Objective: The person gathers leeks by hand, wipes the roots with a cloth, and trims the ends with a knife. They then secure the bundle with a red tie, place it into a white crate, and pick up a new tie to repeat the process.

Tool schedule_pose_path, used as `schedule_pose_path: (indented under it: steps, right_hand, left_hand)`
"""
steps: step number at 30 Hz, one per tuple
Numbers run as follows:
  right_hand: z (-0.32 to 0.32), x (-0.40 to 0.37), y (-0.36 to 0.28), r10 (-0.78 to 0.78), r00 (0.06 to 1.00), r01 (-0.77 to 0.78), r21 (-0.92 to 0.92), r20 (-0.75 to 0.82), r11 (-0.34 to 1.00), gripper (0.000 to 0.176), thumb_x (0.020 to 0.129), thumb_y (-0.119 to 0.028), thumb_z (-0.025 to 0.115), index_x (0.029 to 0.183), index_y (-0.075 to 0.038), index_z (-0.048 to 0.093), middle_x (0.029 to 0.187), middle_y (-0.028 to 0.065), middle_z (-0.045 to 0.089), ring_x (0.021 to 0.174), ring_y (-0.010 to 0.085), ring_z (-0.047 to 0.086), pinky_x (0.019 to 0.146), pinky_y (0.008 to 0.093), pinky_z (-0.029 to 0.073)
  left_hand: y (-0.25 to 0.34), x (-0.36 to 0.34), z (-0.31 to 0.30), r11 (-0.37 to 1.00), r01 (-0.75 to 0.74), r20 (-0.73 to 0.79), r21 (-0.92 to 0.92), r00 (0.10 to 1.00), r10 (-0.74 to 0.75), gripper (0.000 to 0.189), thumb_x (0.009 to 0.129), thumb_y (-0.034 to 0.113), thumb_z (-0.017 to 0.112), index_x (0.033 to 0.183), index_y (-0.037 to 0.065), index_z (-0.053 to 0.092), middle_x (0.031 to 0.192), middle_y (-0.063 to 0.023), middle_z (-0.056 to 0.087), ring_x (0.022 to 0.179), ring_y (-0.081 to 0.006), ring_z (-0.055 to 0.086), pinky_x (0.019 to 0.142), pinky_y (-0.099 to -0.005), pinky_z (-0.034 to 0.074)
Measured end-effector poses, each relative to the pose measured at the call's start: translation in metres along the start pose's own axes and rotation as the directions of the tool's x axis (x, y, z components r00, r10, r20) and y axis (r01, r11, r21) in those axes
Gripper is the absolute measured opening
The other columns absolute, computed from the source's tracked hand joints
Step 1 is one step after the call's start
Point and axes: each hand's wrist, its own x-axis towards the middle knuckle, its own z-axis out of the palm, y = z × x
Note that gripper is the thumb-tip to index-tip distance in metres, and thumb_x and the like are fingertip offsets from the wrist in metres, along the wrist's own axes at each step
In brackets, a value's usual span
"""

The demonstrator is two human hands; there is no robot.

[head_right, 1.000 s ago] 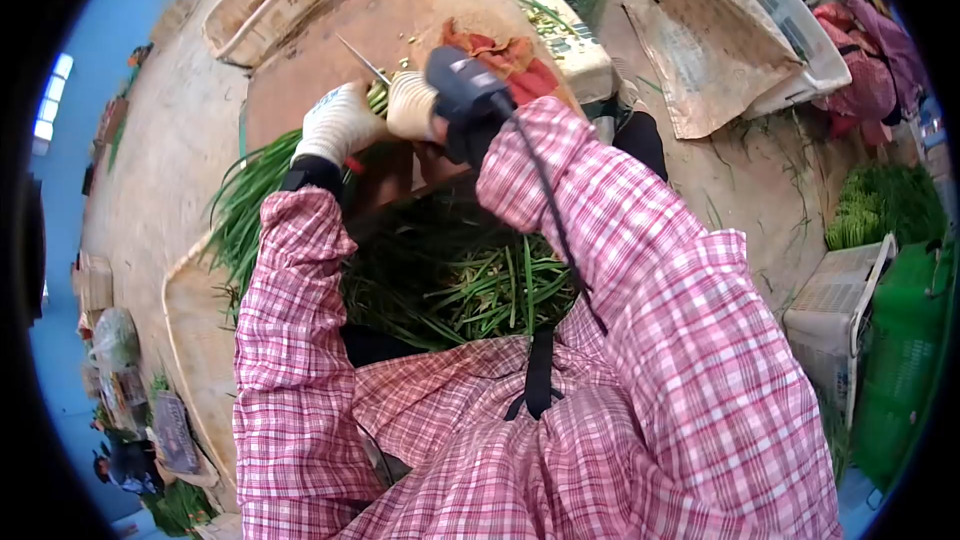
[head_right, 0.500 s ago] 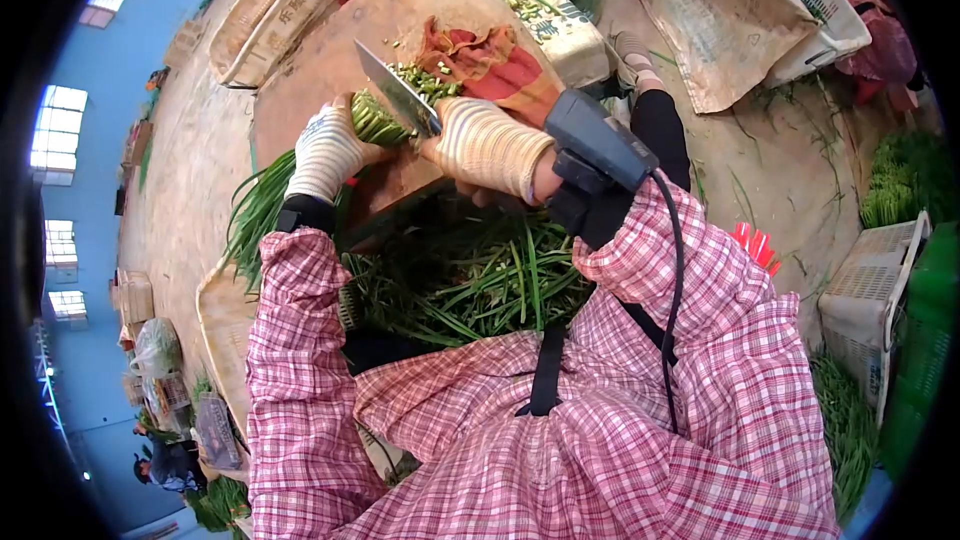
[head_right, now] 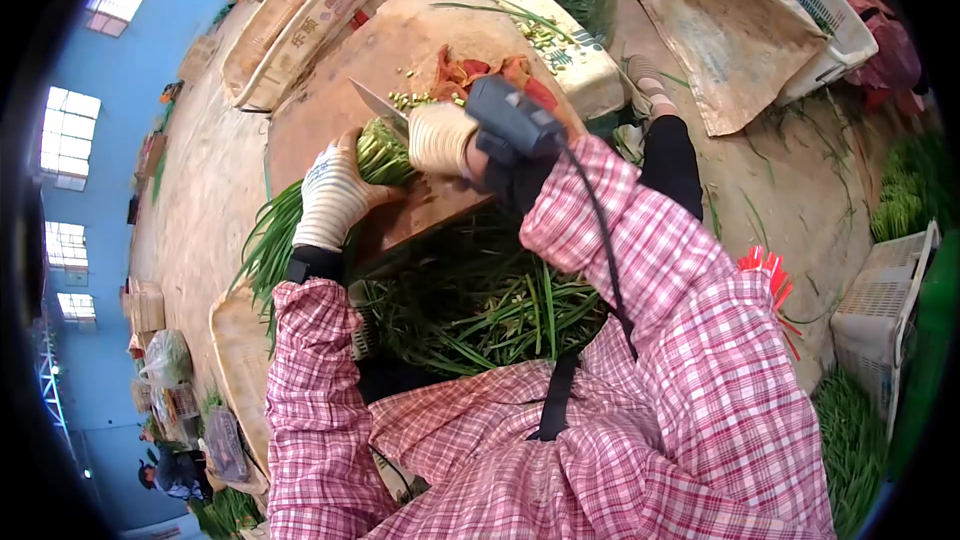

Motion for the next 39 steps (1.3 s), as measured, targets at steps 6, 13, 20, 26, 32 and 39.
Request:
schedule_pose_path:
  steps: [6, 13, 20, 26, 32, 39]
  right_hand:
    - [-0.033, 0.065, 0.037, -0.254, 0.920, 0.056, -0.540, -0.299, 0.840, 0.032, 0.096, -0.021, 0.054, 0.110, 0.006, 0.065, 0.091, 0.0270, 0.071, 0.080, 0.0402, 0.072, 0.069, 0.0475, 0.058]
    - [-0.073, -0.029, 0.035, -0.122, 0.929, -0.083, -0.519, -0.349, 0.851, 0.051, 0.091, -0.041, 0.065, 0.122, -0.002, 0.058, 0.108, 0.0240, 0.068, 0.102, 0.0413, 0.066, 0.089, 0.0456, 0.052]
    - [-0.051, -0.064, 0.084, -0.127, 0.953, 0.087, -0.153, -0.274, 0.984, 0.041, 0.075, -0.017, 0.081, 0.111, 0.000, 0.072, 0.100, 0.0194, 0.073, 0.091, 0.0297, 0.070, 0.083, 0.0360, 0.054]
    - [-0.067, -0.069, 0.000, -0.196, 0.912, 0.277, 0.188, -0.361, 0.942, 0.027, 0.085, -0.021, 0.075, 0.104, -0.002, 0.077, 0.095, 0.0108, 0.075, 0.088, 0.0187, 0.069, 0.082, 0.0307, 0.054]
    - [0.022, 0.025, 0.002, -0.600, 0.742, 0.580, -0.162, -0.299, 0.798, 0.032, 0.087, -0.020, 0.072, 0.115, -0.005, 0.071, 0.117, 0.0160, 0.067, 0.098, 0.0315, 0.068, 0.089, 0.0385, 0.054]
    - [-0.050, -0.007, 0.017, -0.247, 0.963, 0.260, 0.134, -0.105, 0.956, 0.035, 0.090, -0.013, 0.068, 0.121, 0.002, 0.066, 0.107, 0.0126, 0.074, 0.097, 0.0207, 0.070, 0.085, 0.0321, 0.056]
  left_hand:
    - [-0.007, -0.008, 0.004, 0.994, -0.039, -0.099, -0.100, 0.995, 0.030, 0.113, 0.052, 0.042, 0.095, 0.145, 0.004, 0.042, 0.141, -0.0201, 0.053, 0.130, -0.0376, 0.050, 0.112, -0.0489, 0.037]
    - [-0.019, -0.048, 0.000, 0.987, -0.109, -0.340, -0.119, 0.938, 0.062, 0.100, 0.055, 0.033, 0.093, 0.140, 0.006, 0.049, 0.144, -0.0201, 0.050, 0.130, -0.0389, 0.049, 0.115, -0.0528, 0.031]
    - [-0.027, -0.060, 0.014, 0.990, -0.121, -0.341, -0.070, 0.936, 0.090, 0.091, 0.058, 0.028, 0.091, 0.140, 0.017, 0.053, 0.143, -0.0142, 0.052, 0.133, -0.0391, 0.046, 0.115, -0.0543, 0.031]
    - [-0.024, -0.065, 0.028, 0.989, -0.131, -0.406, -0.065, 0.909, 0.093, 0.084, 0.060, 0.024, 0.090, 0.137, 0.022, 0.057, 0.142, -0.0132, 0.053, 0.132, -0.0379, 0.046, 0.115, -0.0539, 0.030]
    - [-0.019, -0.067, 0.025, 0.993, -0.108, -0.384, -0.043, 0.920, 0.084, 0.083, 0.061, 0.024, 0.089, 0.138, 0.023, 0.057, 0.144, -0.0127, 0.051, 0.133, -0.0370, 0.045, 0.116, -0.0547, 0.029]
    - [-0.025, -0.066, 0.026, 0.987, -0.133, -0.400, -0.094, 0.913, 0.085, 0.080, 0.061, 0.024, 0.089, 0.136, 0.023, 0.059, 0.142, -0.0134, 0.053, 0.132, -0.0378, 0.047, 0.115, -0.0559, 0.030]
